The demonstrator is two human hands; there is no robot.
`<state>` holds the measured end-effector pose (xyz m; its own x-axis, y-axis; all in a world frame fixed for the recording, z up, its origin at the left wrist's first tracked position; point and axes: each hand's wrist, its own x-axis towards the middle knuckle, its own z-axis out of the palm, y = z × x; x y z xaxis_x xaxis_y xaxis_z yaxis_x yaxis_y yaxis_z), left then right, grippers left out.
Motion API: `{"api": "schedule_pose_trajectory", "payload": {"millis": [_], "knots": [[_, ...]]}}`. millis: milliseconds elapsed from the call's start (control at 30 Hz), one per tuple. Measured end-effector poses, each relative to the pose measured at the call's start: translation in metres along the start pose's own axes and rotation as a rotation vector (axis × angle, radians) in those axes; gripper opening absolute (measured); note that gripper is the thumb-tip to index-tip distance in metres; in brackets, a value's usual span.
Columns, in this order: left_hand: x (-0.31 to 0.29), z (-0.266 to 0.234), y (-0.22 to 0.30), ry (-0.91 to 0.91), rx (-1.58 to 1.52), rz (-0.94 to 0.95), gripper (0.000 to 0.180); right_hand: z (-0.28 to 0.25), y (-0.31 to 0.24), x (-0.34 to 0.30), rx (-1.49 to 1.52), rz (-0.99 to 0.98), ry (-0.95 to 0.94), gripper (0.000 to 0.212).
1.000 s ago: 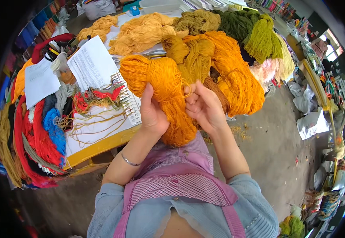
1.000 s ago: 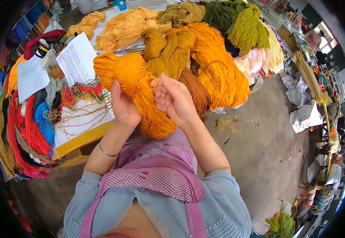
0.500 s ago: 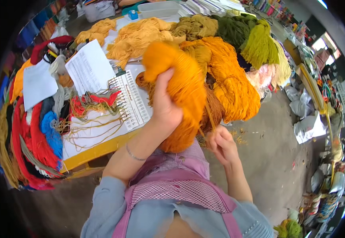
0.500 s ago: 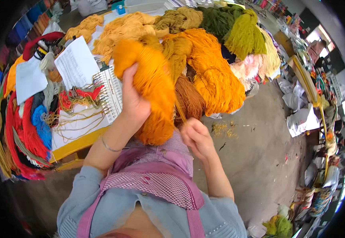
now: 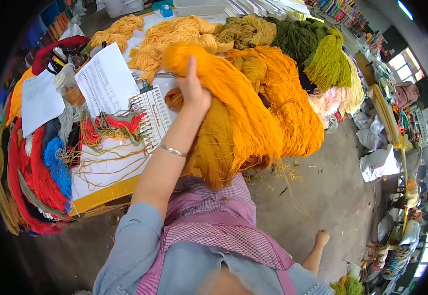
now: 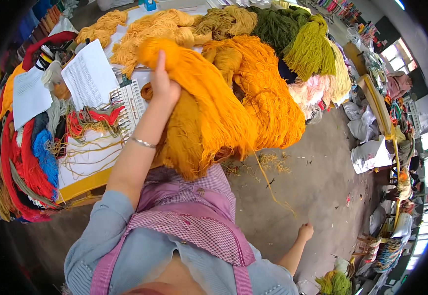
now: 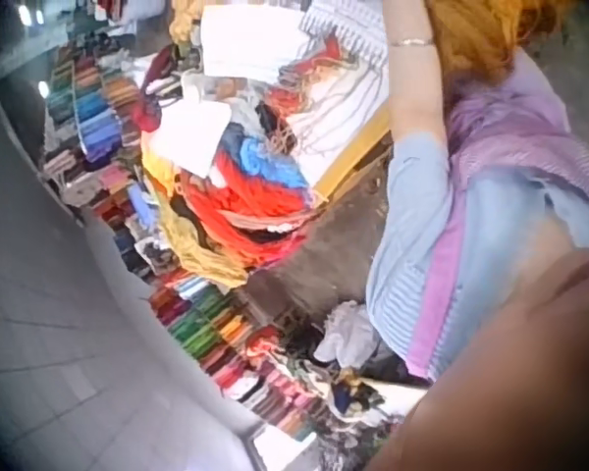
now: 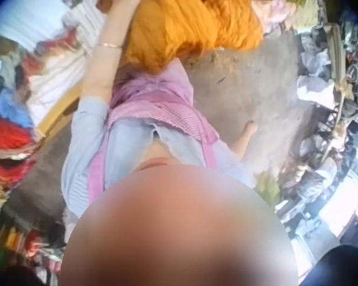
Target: Organizing and cutting various colors of yarn at a workbench according to a reference sheet.
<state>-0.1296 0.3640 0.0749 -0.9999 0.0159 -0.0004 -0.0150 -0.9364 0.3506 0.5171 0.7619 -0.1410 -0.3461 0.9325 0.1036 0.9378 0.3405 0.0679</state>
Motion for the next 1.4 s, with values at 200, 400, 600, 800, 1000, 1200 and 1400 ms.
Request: {"api": "schedule_pose_trajectory", "payload": {"millis": [200, 400, 600, 800, 1000, 1200, 1400], "knots": [[0.005, -0.02, 0.012, -0.119, 0.452, 0.06, 0.063, -0.095, -0.149, 0.008, 0.731, 0.06, -0.404, 0.022], [-0.042, -0.05, 0.02, -0.191, 1.517, 0.73, 0.061, -0.241, -0.325, -0.037, 1.186, -0.521, -0.671, 0.016], [-0.021, -0.07, -0.011, -0.441, 1.589, 0.51, 0.051, -0.34, -0.385, -0.07, 1.463, -0.73, -0.865, 0.02], [-0.132, 0.003, 0.072, -0.659, 1.258, -0.022, 0.036, -0.368, -0.436, -0.089, 1.514, -0.907, -1.011, 0.029], [-0.18, 0.015, 0.098, -0.471, 0.538, -0.618, 0.032, -0.372, -0.471, -0.126, 1.323, -1.004, -1.154, 0.019], [-0.181, 0.003, 0.11, -0.389, 0.469, -0.377, 0.025, -0.353, -0.481, -0.137, 1.368, -1.006, -0.919, 0.012], [-0.177, -0.013, 0.131, -0.329, 0.288, -0.357, 0.026, -0.353, -0.481, -0.127, 1.72, -0.944, -1.392, 0.01]]}}
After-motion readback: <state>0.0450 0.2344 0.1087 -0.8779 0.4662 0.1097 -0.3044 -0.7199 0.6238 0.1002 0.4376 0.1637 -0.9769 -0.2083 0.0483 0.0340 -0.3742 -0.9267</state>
